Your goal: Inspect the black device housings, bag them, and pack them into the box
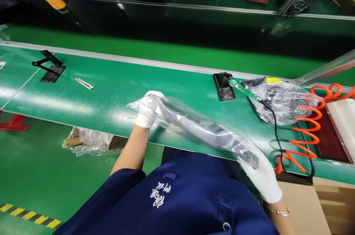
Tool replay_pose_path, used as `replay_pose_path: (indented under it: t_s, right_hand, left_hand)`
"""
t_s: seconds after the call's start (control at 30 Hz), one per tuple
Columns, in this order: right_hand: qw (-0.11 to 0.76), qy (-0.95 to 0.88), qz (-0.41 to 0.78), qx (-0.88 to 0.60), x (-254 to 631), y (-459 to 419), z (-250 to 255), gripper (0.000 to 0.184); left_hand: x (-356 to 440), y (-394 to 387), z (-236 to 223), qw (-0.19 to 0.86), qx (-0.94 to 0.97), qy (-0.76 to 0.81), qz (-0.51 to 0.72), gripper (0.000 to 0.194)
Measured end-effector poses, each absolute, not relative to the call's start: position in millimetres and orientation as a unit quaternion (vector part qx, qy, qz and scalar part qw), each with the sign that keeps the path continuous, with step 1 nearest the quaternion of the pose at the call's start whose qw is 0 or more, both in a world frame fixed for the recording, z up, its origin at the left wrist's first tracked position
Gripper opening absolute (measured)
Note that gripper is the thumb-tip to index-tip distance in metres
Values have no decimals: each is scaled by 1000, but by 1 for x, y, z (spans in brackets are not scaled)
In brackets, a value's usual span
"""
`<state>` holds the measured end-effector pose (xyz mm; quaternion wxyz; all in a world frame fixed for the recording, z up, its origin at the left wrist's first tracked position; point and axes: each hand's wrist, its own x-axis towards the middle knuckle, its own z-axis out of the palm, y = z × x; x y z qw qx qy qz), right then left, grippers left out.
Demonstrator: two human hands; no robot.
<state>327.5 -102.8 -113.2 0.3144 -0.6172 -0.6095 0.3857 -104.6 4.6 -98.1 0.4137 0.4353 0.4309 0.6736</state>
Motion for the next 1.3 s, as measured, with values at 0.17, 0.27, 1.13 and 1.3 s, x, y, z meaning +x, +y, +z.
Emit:
replay_pose_path:
  t_s: [0.17, 0.27, 1.13, 1.3]
  right_hand:
    - [340, -553, 569, -505, 315, -103, -108, 46]
    - [435, -427, 648, -457, 304, -101, -116, 39]
    - [435, -453, 551, -550, 285, -97, -110, 28]
    - [501, -364, 621, -480, 308, -91, -109, 33]
  left_hand:
    - [-116, 3, -103, 392, 396, 397, 729, 47]
    - [-111, -4, -98, 365, 385, 348, 773, 43]
    - [-129, 0, -112, 332, 366, 309, 812, 65]
    - [-130, 0, -113, 328, 363, 307, 816, 67]
